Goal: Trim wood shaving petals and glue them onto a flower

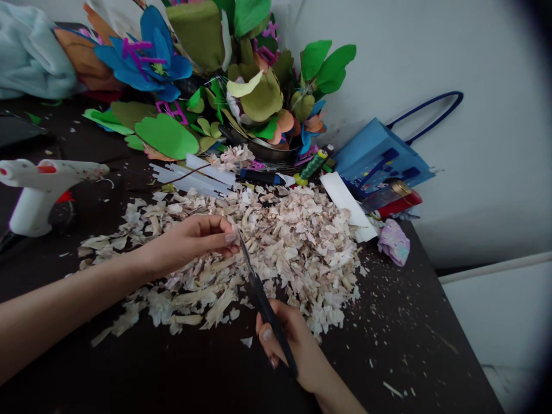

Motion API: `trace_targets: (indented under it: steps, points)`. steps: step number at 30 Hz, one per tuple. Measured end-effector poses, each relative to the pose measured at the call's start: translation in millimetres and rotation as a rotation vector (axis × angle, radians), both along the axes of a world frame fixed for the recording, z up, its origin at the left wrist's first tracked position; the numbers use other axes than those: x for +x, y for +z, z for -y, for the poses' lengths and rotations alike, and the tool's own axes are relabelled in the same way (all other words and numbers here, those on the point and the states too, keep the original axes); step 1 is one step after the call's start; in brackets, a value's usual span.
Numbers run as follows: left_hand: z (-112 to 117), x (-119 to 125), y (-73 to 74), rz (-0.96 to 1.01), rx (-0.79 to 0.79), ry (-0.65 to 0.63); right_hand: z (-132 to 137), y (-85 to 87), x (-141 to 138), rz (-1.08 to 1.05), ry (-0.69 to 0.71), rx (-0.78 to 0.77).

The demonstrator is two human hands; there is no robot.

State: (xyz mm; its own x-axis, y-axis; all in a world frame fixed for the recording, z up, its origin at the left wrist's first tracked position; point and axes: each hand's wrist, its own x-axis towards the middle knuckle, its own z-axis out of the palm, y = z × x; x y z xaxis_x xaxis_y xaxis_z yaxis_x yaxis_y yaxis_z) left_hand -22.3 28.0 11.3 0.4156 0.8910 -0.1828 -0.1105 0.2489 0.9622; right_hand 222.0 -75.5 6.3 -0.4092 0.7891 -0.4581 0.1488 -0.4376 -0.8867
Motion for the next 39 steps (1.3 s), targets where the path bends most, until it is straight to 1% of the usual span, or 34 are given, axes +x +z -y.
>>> trace_targets:
  steps: [6, 13, 16, 20, 26, 31, 33, 35, 39]
  points:
    - [-2.6, -3.7, 0.4, 0.009, -0.008, -0.030, -0.8, 1.0, -0.1, 0.003, 0.002, 0.002]
    - [-6.7, -8.7, 4.7, 0.035, -0.040, -0.107, -0.2, 1.9, 1.7, -0.002, 0.017, -0.011]
    - [-8.6, -10.7, 5.2, 0.044, -0.040, -0.136, 0.1, 0.6, 3.4, 0.005, 0.024, -0.004]
    - [-9.8, -13.2, 4.9, 0.006, -0.039, -0.156, 0.5, -2.9, 6.1, 0.001, 0.027, -0.008]
    - [-11.3, -15.2, 0.7, 0.012, -0.010, -0.176, 1.7, -2.2, 8.7, 0.027, 0.067, 0.117]
    - [-12.7, -15.1, -1.9, -0.003, -0.009, -0.160, -2.1, -2.0, 13.8, 0.017, 0.101, 0.138]
    - [-11.2, -13.5, -1.3, -0.005, -0.023, -0.136, -4.7, -4.2, 16.1, -0.024, 0.072, 0.149]
    - [-7.4, -10.4, -0.1, -0.008, -0.032, -0.127, -6.9, -6.1, 17.0, -0.049, 0.011, 0.160]
    - [7.6, 0.1, 2.5, -0.081, -0.025, -0.152, -8.5, -6.1, 12.5, -0.004, -0.142, 0.182]
